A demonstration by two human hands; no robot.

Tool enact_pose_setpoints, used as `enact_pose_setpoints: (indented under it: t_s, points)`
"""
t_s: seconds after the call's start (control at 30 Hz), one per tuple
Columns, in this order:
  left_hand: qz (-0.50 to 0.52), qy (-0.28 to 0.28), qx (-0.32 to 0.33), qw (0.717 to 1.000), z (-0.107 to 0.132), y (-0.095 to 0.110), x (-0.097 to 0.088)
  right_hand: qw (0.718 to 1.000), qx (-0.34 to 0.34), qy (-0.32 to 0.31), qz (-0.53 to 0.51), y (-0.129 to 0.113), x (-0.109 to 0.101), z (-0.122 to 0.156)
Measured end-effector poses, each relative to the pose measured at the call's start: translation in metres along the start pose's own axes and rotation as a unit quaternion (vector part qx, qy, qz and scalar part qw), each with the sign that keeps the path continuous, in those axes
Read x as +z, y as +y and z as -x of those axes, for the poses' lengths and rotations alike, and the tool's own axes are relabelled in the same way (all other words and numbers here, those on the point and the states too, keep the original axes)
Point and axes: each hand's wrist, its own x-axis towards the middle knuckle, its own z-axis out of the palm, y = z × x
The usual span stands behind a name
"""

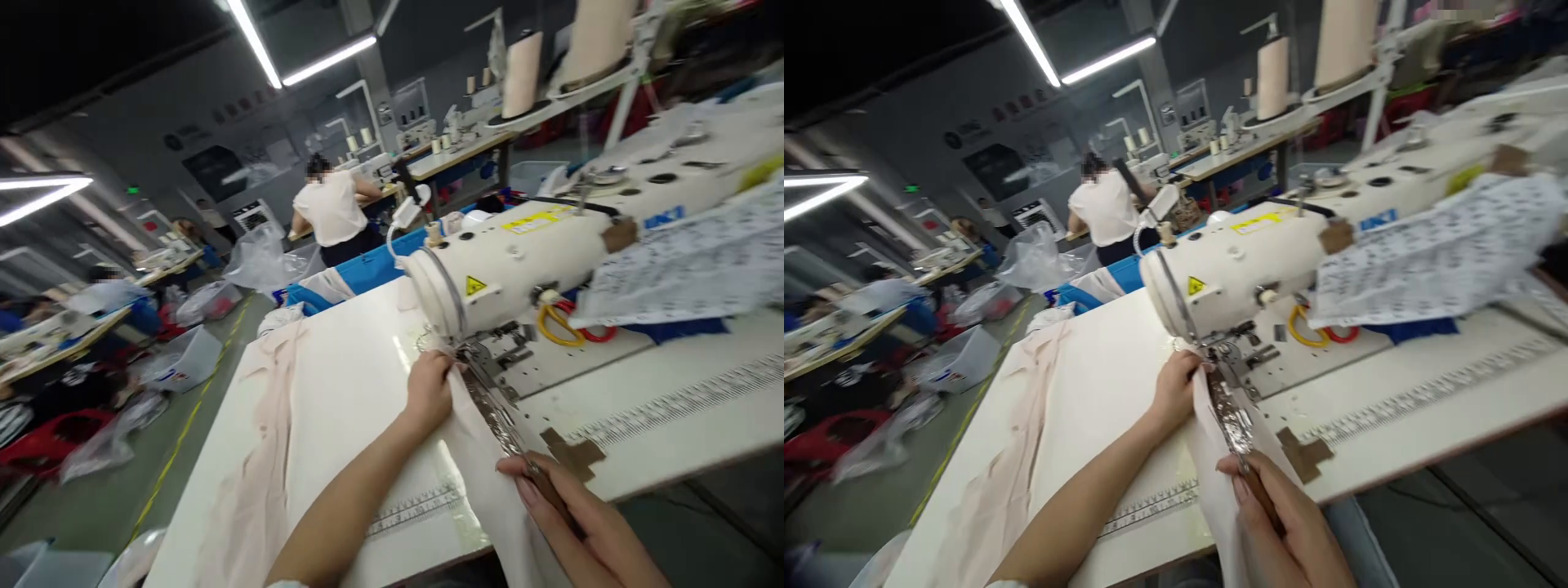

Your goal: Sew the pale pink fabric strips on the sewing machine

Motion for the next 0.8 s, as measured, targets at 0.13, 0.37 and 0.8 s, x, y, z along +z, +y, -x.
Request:
enact_pose_setpoints:
  t_s: [0.13,0.37,0.8]
  points:
    - [0.095,-0.010,0.007,0.995,-0.003,-0.010,-0.002,0.999,0.042,0.032,-0.013,-0.002,-0.019,-0.013]
    - [0.150,-0.016,0.002,0.989,-0.002,-0.013,-0.005,0.972,0.002,-0.015,0.236,0.013,-0.017,-0.051]
    - [0.192,-0.028,-0.018,0.981,-0.002,-0.014,-0.007,0.945,-0.026,-0.028,0.326,0.014,-0.006,-0.071]
